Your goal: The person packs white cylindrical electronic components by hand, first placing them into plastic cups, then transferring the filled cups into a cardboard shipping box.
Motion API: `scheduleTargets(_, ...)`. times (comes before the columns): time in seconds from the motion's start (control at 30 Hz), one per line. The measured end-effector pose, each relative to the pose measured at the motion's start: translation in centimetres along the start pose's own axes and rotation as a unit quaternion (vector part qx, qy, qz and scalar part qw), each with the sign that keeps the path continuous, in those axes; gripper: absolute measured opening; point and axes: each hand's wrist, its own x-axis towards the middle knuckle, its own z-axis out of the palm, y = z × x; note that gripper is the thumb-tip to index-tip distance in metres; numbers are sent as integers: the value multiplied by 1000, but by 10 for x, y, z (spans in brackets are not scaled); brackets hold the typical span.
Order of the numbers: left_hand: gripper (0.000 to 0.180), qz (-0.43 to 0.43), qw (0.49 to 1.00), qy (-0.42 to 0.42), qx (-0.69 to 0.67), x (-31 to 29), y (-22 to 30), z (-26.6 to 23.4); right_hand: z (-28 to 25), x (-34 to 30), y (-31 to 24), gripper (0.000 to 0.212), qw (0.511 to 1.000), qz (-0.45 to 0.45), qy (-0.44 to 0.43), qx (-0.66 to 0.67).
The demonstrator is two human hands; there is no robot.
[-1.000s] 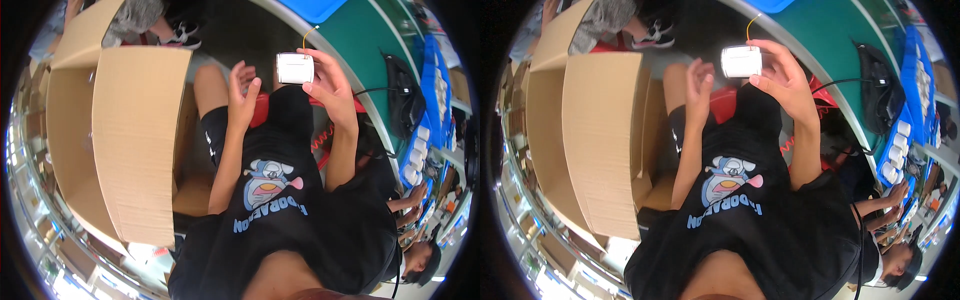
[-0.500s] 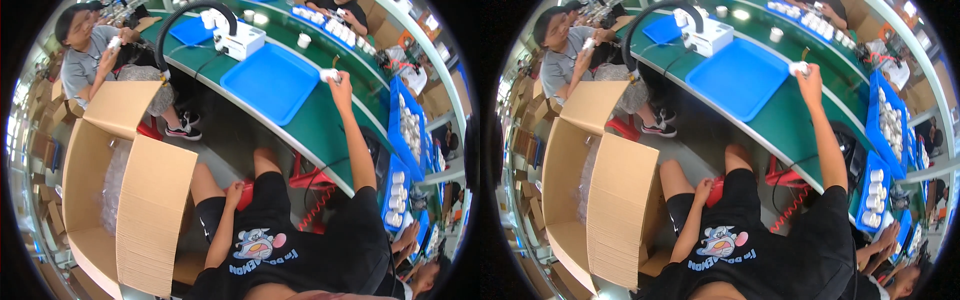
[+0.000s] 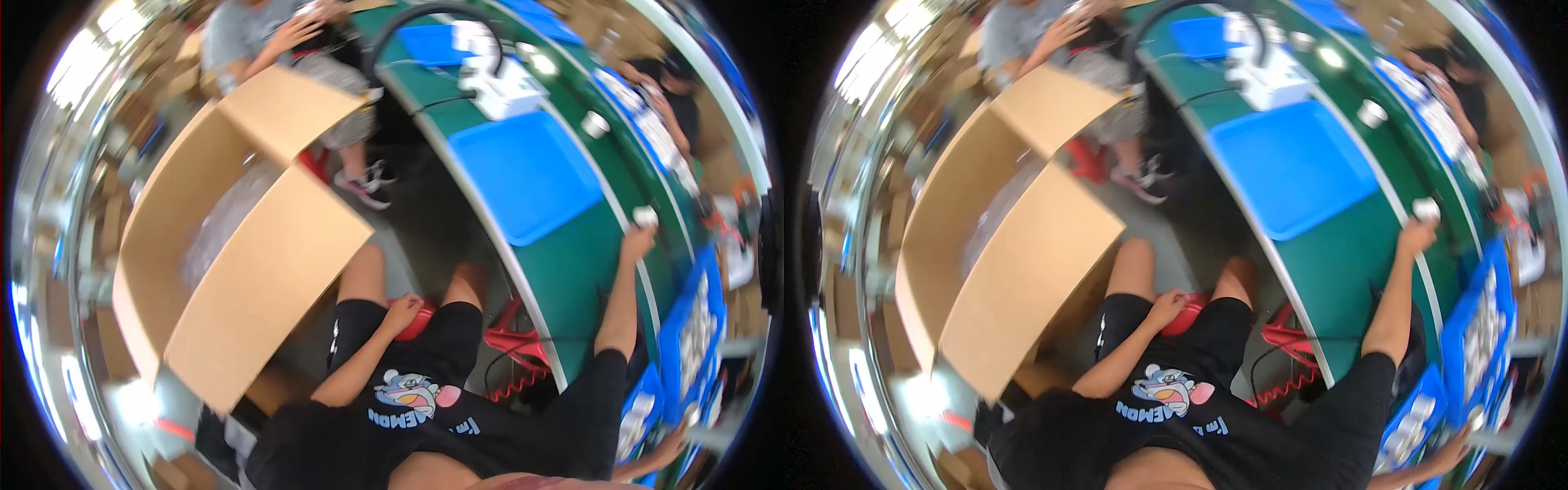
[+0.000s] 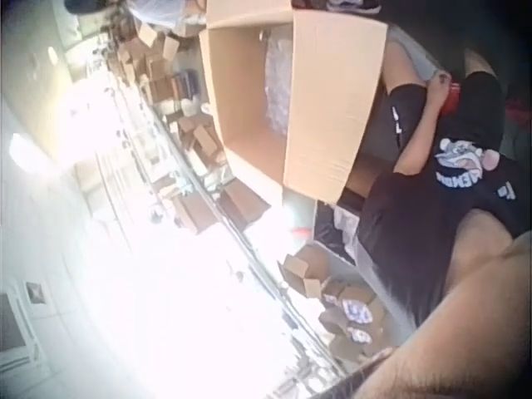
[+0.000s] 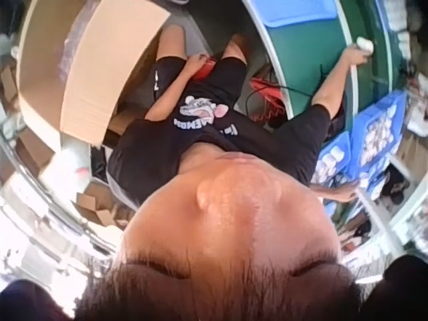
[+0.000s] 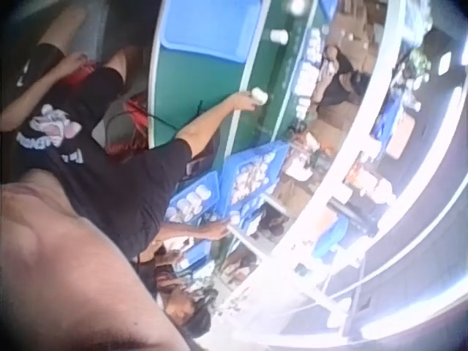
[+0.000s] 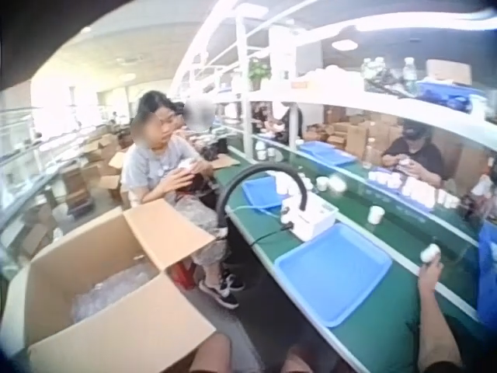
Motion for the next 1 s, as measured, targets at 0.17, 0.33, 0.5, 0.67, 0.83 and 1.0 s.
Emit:
scheduleTargets(0.17,26,109,994,-32,0,-44,119,-30,-9,8,19,60,990,-98,-12,-105)
scheduleTargets(0.33,24,150,986,-69,32,-118,227,-100,-2,4,7,68,993,-38,-67,-95)
scheduleTargets(0.5,12,259,960,33,97,-163,280,-192,1,3,11,71,995,-39,-49,-83)
scheduleTargets(0.67,17,167,923,268,220,-138,291,-315,1,-7,14,68,991,-62,-32,-118)
scheduleTargets(0.83,28,135,848,246,450,-26,189,-463,8,-21,20,61,974,-117,-26,-194)
scheduleTargets(1.0,65,-41,811,198,549,55,101,-494,-31,-81,-77,42,952,-148,-118,-240)
